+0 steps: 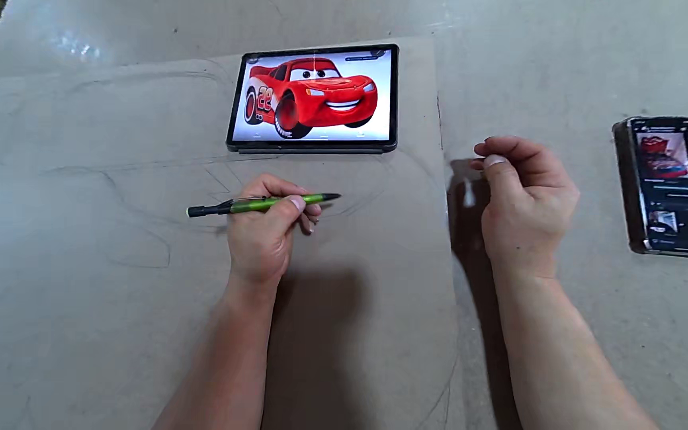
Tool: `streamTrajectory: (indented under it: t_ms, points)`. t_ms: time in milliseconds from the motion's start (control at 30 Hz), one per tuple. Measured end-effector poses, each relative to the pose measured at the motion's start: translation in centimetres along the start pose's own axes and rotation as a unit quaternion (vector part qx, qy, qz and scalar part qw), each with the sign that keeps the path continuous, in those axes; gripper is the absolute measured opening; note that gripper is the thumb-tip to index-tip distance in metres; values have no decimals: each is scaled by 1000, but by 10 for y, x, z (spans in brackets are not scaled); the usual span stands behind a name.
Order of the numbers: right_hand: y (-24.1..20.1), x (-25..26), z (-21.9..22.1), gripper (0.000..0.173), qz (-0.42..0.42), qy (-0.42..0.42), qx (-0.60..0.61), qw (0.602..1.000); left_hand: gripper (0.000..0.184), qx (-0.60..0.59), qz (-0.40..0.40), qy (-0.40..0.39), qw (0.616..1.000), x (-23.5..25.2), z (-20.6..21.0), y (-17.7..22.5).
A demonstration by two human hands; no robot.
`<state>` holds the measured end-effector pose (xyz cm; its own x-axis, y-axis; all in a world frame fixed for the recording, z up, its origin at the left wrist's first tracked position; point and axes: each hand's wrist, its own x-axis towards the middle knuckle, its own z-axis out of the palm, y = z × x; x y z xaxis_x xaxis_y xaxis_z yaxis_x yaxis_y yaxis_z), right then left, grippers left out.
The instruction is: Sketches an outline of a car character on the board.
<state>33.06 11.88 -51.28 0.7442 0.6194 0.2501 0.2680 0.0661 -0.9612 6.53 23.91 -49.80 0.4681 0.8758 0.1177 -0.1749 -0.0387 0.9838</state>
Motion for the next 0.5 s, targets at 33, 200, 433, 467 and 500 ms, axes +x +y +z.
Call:
streamTrajectory:
  t_ms: [33,200,433,467,500]
  points:
    - [0,0,0,18,0,1,3,1000,9,25,-2,-14,1000,-2,1,0]
    - [0,1,0,18,2,5,6,1000,6,139,-5,-66,988,-9,11,5]
    - [1,3,1,18,0,1,3,1000,4,180,-7,-33,983,-20,17,8]
    - [1,3,1,17,-1,3,3,1000,3,186,-4,-35,982,-20,17,7]
    - [1,3,1,17,-4,2,3,1000,4,191,0,-38,981,-20,17,6]
